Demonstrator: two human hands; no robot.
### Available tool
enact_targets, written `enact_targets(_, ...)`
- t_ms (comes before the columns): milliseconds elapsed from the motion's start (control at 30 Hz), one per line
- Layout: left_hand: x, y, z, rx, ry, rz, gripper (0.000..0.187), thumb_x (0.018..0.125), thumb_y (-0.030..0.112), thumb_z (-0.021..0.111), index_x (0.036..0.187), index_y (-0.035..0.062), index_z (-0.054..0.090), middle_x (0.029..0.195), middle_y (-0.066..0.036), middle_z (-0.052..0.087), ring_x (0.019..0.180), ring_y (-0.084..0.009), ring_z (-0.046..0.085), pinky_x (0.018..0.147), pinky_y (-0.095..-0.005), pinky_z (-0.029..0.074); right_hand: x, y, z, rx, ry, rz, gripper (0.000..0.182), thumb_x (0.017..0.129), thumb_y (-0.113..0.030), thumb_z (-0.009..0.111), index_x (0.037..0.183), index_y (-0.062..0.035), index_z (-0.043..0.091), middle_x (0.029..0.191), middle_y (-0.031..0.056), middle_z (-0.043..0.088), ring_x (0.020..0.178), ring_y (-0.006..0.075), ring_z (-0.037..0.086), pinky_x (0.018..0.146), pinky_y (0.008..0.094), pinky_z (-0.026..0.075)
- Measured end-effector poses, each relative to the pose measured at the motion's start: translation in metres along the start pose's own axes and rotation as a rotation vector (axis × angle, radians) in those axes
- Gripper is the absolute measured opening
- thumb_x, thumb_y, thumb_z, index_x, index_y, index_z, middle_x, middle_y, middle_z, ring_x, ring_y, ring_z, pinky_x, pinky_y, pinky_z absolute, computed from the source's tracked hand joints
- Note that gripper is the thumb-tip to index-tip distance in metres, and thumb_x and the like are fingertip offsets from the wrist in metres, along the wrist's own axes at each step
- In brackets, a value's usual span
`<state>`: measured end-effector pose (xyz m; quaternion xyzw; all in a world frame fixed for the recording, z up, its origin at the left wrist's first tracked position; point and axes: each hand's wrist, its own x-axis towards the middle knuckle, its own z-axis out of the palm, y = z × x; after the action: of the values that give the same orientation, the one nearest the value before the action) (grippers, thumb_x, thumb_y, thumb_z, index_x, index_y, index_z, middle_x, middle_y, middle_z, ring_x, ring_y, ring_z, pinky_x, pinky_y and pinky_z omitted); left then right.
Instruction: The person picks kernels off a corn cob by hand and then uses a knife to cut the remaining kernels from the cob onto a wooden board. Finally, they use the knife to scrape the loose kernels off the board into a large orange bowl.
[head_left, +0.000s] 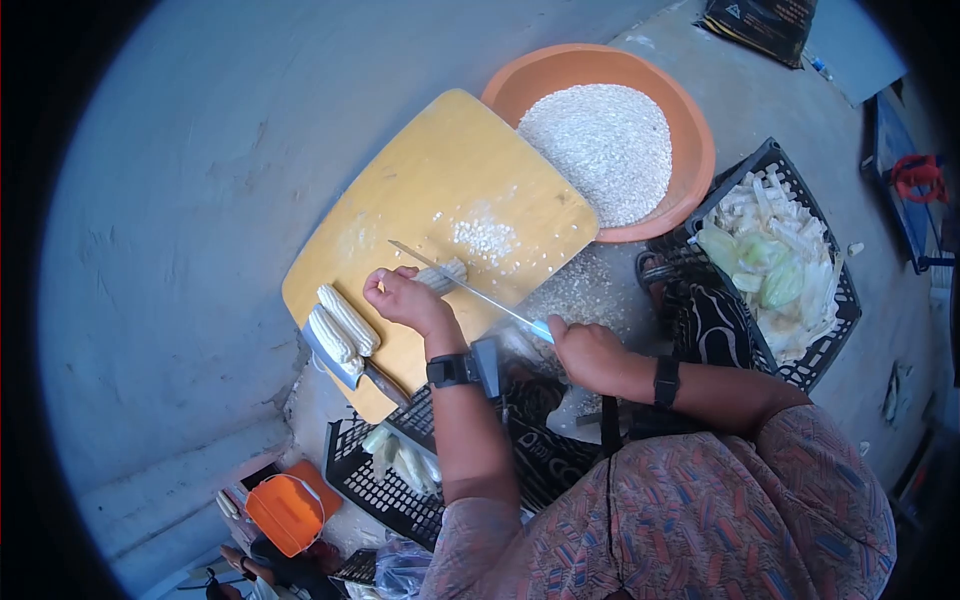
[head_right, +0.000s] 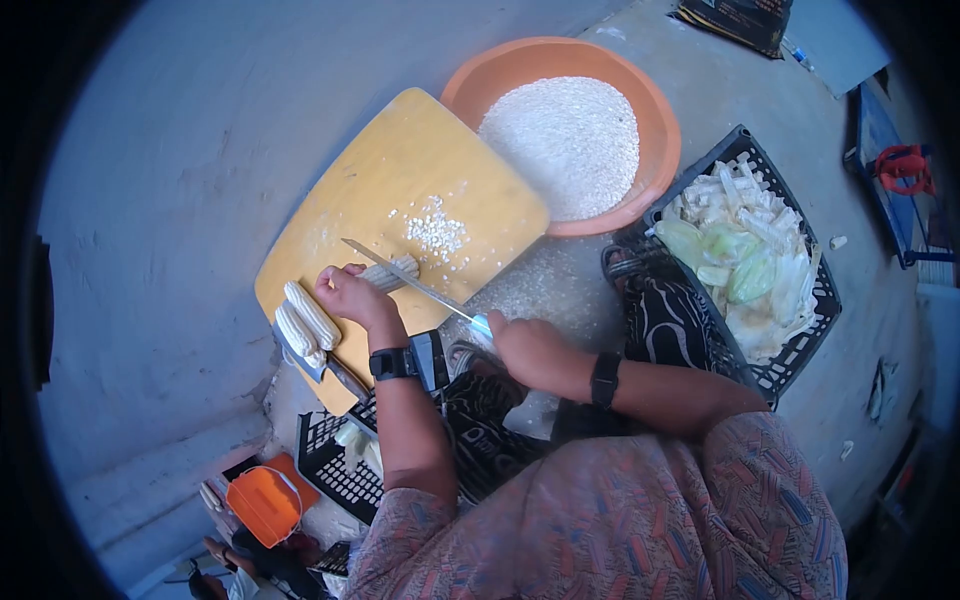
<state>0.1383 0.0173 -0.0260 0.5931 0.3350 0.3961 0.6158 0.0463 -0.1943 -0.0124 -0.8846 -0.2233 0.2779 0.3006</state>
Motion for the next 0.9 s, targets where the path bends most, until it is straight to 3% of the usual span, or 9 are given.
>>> enact_targets(167, 0.009, 0.001, -0.001, 0.009, 0.019, -0.052, 0.003, 0.089, 0.008, 0.041, 0.09, 0.0053, 0.041, 0.061, -0.005, 0.047, 0.057, -0.0157, 0.049, 0.057, -0.0281, 0.043, 0.012, -0.006, 0.011, -0.046, 0.009, 0.02, 0.021, 0.085, -0.009, 0.043, 0.101, 0.0047, 0.044, 0.072, 0.0218, 0.06, 0.069, 0.037, 0.062, 0.059, 0.0458, 0.048)
enact_targets(233, 0.012, 0.001, -0.003, 0.016, 0.01, -0.066, 0.006, 0.091, 0.011, 0.038, 0.092, 0.0054, 0.041, 0.062, -0.005, 0.047, 0.06, -0.0142, 0.049, 0.059, -0.0279, 0.04, 0.023, -0.008, 0.019, -0.095, 0.104, 0.007, 0.02, 0.088, -0.01, 0.04, 0.099, 0.0053, 0.045, 0.071, 0.0214, 0.06, 0.067, 0.0366, 0.062, 0.056, 0.0451, 0.048)
enact_targets(533, 0.005, 0.004, 0.002, -0.009, 0.026, -0.045, 0.005, 0.091, 0.01, 0.038, 0.092, 0.0054, 0.04, 0.064, -0.006, 0.048, 0.063, -0.0135, 0.048, 0.058, -0.027, 0.039, 0.072, -0.019, 0.022, 0.0, 0.28, -0.055, 0.017, 0.088, -0.01, 0.041, 0.095, 0.0045, 0.047, 0.069, 0.0199, 0.06, 0.064, 0.0362, 0.061, 0.053, 0.044, 0.049)
enact_targets(633, 0.006, 0.004, 0.0, -0.029, 0.025, -0.024, 0.003, 0.089, 0.007, 0.04, 0.089, 0.0042, 0.04, 0.062, -0.005, 0.046, 0.059, -0.0146, 0.048, 0.059, -0.0277, 0.042, 0.05, -0.016, 0.015, -0.096, 0.138, -0.026, 0.016, 0.086, -0.01, 0.042, 0.095, 0.0032, 0.045, 0.069, 0.0188, 0.06, 0.064, 0.0358, 0.062, 0.054, 0.0444, 0.049)
enact_targets(900, 0.011, -0.001, -0.007, -0.019, 0.04, -0.088, 0.005, 0.09, 0.009, 0.04, 0.091, 0.0045, 0.04, 0.063, -0.006, 0.046, 0.059, -0.0148, 0.048, 0.058, -0.028, 0.041, 0.033, -0.003, 0.031, -0.142, 0.134, -0.007, 0.015, 0.087, -0.011, 0.041, 0.095, 0.0025, 0.044, 0.07, 0.0192, 0.06, 0.066, 0.0371, 0.062, 0.058, 0.0462, 0.049)
